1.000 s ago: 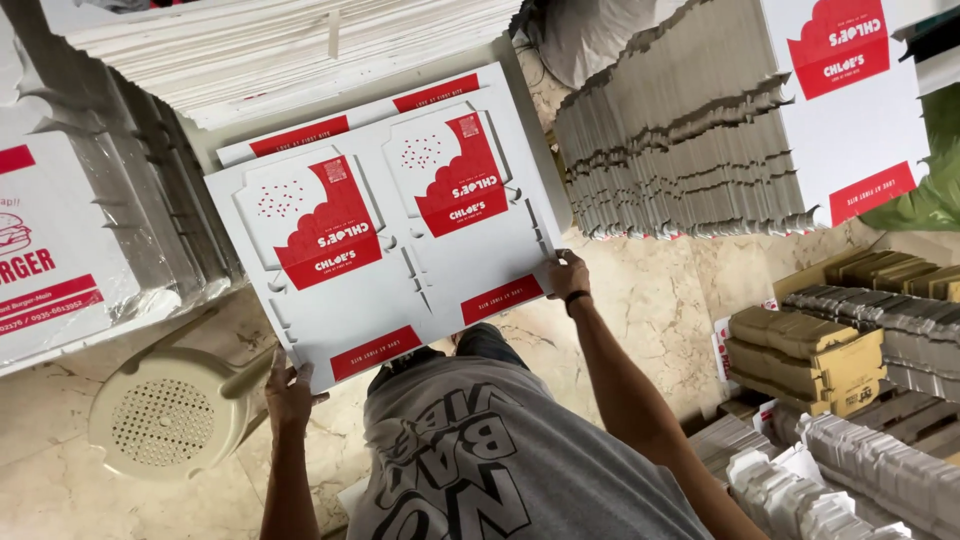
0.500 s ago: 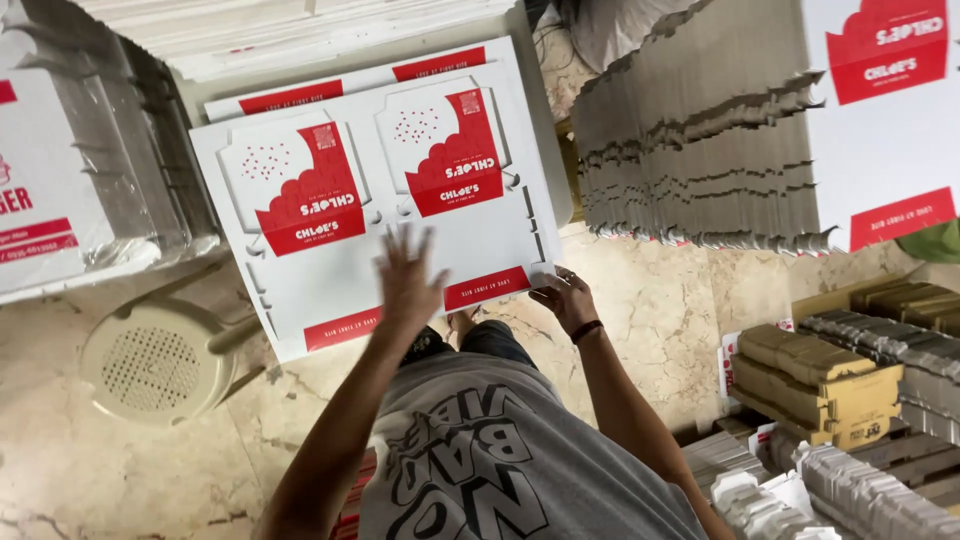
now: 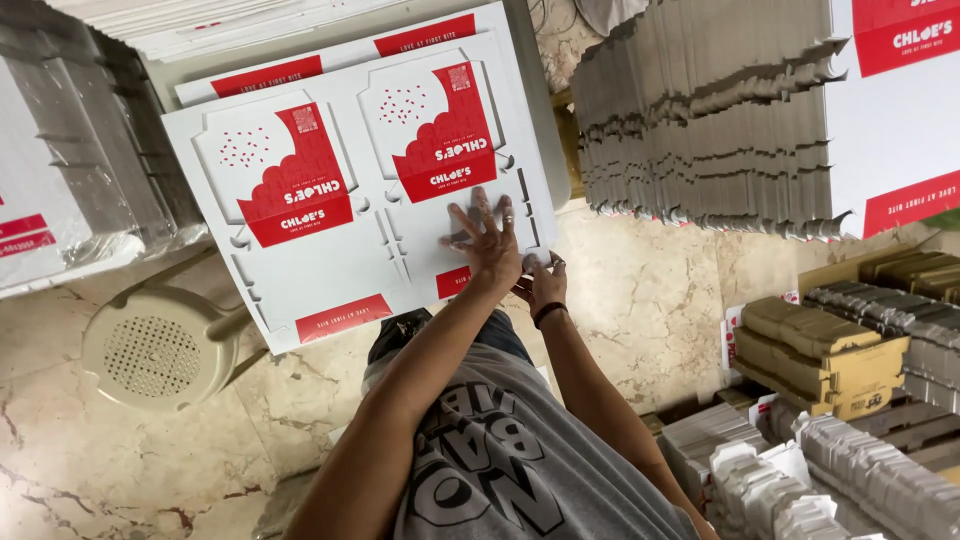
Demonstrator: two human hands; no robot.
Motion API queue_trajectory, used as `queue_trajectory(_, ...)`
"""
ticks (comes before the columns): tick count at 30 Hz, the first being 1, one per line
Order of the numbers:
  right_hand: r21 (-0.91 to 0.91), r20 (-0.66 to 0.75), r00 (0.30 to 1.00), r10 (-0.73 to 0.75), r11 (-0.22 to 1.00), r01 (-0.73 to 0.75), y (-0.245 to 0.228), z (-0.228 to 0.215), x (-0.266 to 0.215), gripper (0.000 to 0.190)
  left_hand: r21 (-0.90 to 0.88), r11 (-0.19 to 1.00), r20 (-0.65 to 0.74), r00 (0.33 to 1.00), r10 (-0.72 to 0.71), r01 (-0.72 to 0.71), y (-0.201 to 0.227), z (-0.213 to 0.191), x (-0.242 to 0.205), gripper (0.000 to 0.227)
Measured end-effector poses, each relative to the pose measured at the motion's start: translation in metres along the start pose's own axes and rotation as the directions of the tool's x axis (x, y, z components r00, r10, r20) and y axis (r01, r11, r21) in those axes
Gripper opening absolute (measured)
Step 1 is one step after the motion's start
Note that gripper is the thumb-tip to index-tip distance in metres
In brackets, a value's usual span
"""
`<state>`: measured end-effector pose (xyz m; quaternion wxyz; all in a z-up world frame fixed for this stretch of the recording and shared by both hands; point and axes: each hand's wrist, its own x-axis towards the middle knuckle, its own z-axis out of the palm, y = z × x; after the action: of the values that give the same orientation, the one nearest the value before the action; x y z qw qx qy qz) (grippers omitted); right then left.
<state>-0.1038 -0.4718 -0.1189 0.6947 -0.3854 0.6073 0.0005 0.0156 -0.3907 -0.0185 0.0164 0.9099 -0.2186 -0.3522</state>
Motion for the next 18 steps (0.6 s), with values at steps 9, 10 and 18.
queue_trajectory(9, -0.133, -0.322, 0.942, -0.099, 0.989, 0.058, 0.008, 0.022, 0.010, 0.041, -0.050, 0.998, 0.095, 0.995, 0.031, -0.026, -0.006, -0.008, 0.002, 0.096)
queue_trajectory(10, -0.160, -0.350, 0.928, -0.123, 0.985, 0.071, 0.011, 0.021, 0.014, 0.039, -0.046, 0.999, 0.077, 0.996, 0.032, -0.029, -0.006, -0.007, 0.002, 0.097)
queue_trajectory(18, -0.172, -0.117, 0.977, -0.176, 0.973, 0.155, -0.022, 0.008, -0.042, 0.045, -0.114, 0.989, 0.078, 0.992, 0.100, -0.091, -0.019, -0.027, -0.006, 0.084)
